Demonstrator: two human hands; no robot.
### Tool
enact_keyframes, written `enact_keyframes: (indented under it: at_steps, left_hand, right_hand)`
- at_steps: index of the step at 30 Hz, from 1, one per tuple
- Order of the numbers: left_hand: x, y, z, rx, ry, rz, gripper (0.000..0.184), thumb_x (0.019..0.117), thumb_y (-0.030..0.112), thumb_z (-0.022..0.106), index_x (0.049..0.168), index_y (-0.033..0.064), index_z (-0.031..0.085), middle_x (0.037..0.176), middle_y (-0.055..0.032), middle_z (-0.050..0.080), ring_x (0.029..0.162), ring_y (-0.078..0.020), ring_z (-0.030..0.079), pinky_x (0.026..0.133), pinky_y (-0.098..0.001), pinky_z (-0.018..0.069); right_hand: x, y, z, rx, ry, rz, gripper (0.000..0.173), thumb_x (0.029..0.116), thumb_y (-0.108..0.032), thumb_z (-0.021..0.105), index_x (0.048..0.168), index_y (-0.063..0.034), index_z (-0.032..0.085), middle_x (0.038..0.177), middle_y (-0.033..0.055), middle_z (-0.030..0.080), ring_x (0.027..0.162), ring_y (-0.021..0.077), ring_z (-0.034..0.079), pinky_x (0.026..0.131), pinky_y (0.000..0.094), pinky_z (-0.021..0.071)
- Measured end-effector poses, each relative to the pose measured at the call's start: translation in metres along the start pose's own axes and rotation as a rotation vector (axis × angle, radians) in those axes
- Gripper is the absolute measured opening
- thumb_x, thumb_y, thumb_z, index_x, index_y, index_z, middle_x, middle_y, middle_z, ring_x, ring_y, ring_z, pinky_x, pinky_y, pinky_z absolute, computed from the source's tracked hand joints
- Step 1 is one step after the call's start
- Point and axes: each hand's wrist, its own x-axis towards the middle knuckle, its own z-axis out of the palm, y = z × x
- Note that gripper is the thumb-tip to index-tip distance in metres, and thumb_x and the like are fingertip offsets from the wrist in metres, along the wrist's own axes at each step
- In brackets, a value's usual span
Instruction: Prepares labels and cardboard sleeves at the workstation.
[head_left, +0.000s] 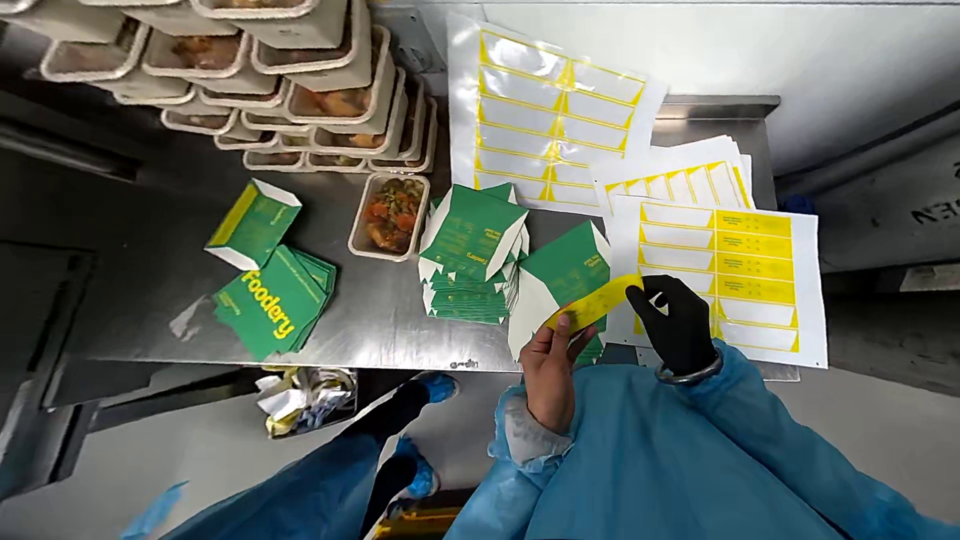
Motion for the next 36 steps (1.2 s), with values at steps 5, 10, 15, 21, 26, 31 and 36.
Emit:
enact_keyframes:
  at_steps: [5, 10, 15, 21, 26, 31, 36]
  left_hand:
    - [0.023, -0.001, -0.004, 0.131, 0.010, 0.047, 0.033, 0.1084, 0.020, 0.052, 0.135, 0.0077, 0.066, 0.147, -0.0071, 0.058, 0.128, -0.0300, 0.061, 0.102, -0.0524, 0.0564]
    - [0.057, -0.017, -0.009, 0.394, 0.214, 0.278, 0.023, 0.1039, 0.019, 0.061, 0.119, 0.0086, 0.075, 0.126, -0.0073, 0.066, 0.109, -0.0214, 0.066, 0.093, -0.0424, 0.0586]
    - [0.099, -0.041, -0.012, 0.648, 0.387, 0.357, 0.052, 0.0964, 0.026, 0.074, 0.143, 0.0130, 0.054, 0.092, -0.0058, 0.069, 0.074, -0.0161, 0.066, 0.068, -0.0353, 0.0586]
    - [0.131, -0.068, -0.010, 0.861, 0.528, 0.329, 0.044, 0.0956, 0.034, 0.074, 0.121, 0.0073, 0.050, 0.088, -0.0104, 0.061, 0.072, -0.0260, 0.061, 0.062, -0.0444, 0.0545]
    - [0.147, -0.067, -0.006, 0.890, 0.635, 0.333, 0.039, 0.0952, 0.032, 0.075, 0.111, 0.0057, 0.052, 0.083, -0.0077, 0.062, 0.071, -0.0223, 0.062, 0.063, -0.0428, 0.0553]
    - [0.152, -0.069, -0.004, 0.934, 0.660, 0.310, 0.036, 0.0965, 0.033, 0.073, 0.108, 0.0059, 0.052, 0.079, -0.0072, 0.059, 0.067, -0.0220, 0.059, 0.061, -0.0430, 0.0536]
    - [0.164, -0.069, -0.004, 0.943, 0.702, 0.323, 0.036, 0.0908, 0.027, 0.080, 0.103, 0.0013, 0.058, 0.081, -0.0088, 0.063, 0.072, -0.0223, 0.063, 0.069, -0.0429, 0.0555]
  right_hand:
    - [0.020, -0.005, 0.010, -0.020, -0.027, 0.023, 0.017, 0.0939, -0.033, 0.070, 0.092, -0.0160, 0.074, 0.084, -0.0049, 0.070, 0.077, 0.0066, 0.064, 0.067, 0.0271, 0.0541]
    - [0.052, -0.004, 0.018, -0.080, -0.175, 0.054, 0.019, 0.0919, -0.034, 0.072, 0.091, -0.0158, 0.076, 0.080, -0.0041, 0.071, 0.074, 0.0099, 0.066, 0.068, 0.0333, 0.0552]
    - [0.102, 0.027, 0.056, -0.090, -0.381, 0.341, 0.026, 0.0938, -0.037, 0.074, 0.098, -0.0110, 0.078, 0.087, 0.0061, 0.075, 0.080, 0.0215, 0.071, 0.076, 0.0508, 0.0569]
    - [0.126, 0.065, 0.103, -0.194, -0.443, 0.400, 0.028, 0.0940, -0.040, 0.071, 0.098, -0.0130, 0.078, 0.092, 0.0066, 0.076, 0.089, 0.0255, 0.072, 0.082, 0.0556, 0.0556]
    - [0.126, 0.069, 0.112, -0.233, -0.453, 0.412, 0.029, 0.0936, -0.043, 0.070, 0.097, -0.0154, 0.078, 0.091, 0.0048, 0.076, 0.089, 0.0252, 0.072, 0.082, 0.0557, 0.0551]
    - [0.130, 0.067, 0.116, -0.271, -0.466, 0.451, 0.031, 0.0938, -0.044, 0.069, 0.099, -0.0154, 0.078, 0.095, 0.0061, 0.076, 0.095, 0.0279, 0.071, 0.085, 0.0562, 0.0543]
    - [0.131, 0.064, 0.117, -0.280, -0.450, 0.439, 0.033, 0.0948, -0.044, 0.068, 0.100, -0.0126, 0.078, 0.095, 0.0102, 0.076, 0.096, 0.0321, 0.071, 0.086, 0.0605, 0.0535]
